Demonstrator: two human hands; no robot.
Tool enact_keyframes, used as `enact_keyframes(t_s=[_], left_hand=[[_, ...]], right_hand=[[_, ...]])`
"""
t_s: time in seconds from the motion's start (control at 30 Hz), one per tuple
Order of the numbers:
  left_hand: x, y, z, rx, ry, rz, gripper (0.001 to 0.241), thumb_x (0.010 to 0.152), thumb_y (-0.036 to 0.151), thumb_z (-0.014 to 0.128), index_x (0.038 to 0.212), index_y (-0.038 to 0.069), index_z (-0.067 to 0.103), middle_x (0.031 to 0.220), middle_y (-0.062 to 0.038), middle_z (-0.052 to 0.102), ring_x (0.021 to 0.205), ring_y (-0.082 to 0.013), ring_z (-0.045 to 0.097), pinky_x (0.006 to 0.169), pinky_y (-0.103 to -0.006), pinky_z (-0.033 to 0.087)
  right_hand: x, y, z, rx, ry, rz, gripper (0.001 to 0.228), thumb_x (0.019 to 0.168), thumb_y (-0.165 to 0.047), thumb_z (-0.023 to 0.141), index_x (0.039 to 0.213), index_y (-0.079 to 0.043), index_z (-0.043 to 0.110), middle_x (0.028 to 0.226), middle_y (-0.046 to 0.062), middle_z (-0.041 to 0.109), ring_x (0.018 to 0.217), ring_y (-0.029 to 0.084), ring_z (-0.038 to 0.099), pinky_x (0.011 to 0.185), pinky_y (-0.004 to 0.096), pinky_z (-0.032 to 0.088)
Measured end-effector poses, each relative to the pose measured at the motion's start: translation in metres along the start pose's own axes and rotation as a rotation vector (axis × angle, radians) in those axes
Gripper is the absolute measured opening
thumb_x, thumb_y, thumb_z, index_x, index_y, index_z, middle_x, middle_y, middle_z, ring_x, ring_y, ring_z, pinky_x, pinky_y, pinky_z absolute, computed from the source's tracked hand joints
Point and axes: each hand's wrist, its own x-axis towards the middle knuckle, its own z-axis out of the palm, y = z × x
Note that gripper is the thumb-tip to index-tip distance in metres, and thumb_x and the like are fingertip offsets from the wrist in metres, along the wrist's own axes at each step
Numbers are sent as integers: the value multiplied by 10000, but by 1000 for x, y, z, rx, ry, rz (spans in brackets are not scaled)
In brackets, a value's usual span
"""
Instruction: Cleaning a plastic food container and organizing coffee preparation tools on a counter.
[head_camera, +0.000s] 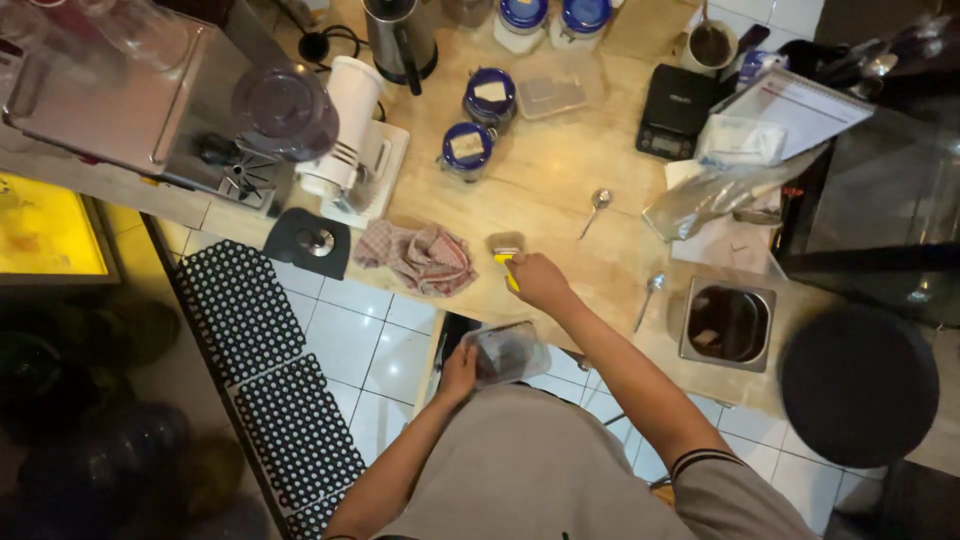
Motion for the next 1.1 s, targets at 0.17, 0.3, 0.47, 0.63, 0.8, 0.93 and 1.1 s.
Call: enact_keyframes(t_s=[0.17,0.3,0.47,0.63,0.8,0.93,1.1], left_hand=[[-21,-57,53,71,-78,-17,466,907,266,646,1297,11,642,1244,-272,687,1263,-423,596,1076,-542,482],[-34,-83,58,134,-95,-45,346,891,300,622,1090,56,766,1091,-190,753,1128,-356,687,936,-514,553],[-59,-62,58,-97,-93,-252,382,756,77,724,1115,-49,743,1123,-234,748,1121,-376,695,916,-475,572],[4,-112,93,-26,-29,-246,514,955,396,708,1334,51,670,1374,-196,652,1326,-340,578,1109,-477,487],[45,-105,128,-582,-15,-155,699,930,139,816,1450,-94,410,1309,-319,617,1026,-450,703,713,-500,660],[41,-67,125,-671,-80,-134,637,914,27,787,1412,-146,430,1231,-306,648,993,-378,718,769,-486,647],[19,-19,102,-801,-147,-184,822,964,62,741,1601,96,223,1445,-270,531,1098,-466,681,884,-613,607]], right_hand=[[-56,4,15,-3,53,110,420,965,-416,533,1080,-66,734,920,114,709,759,347,728,746,464,562],[-98,26,45,15,37,204,445,965,-409,532,1175,-66,722,993,114,718,842,346,736,779,461,559],[-131,22,30,-3,101,247,445,943,-411,569,1172,-63,726,963,121,711,791,365,730,743,471,561],[-154,5,78,-30,57,269,429,938,-375,563,1153,-33,707,934,132,702,788,350,714,753,466,553],[-181,-49,88,-59,80,133,285,940,-295,544,1037,-66,683,877,98,683,807,319,712,739,454,540],[-197,-79,56,-5,84,59,390,847,-432,645,979,-73,724,901,120,702,827,321,706,769,436,549],[-218,-52,34,106,277,234,391,951,-240,606,1289,-46,639,989,216,687,841,419,699,744,526,563]])
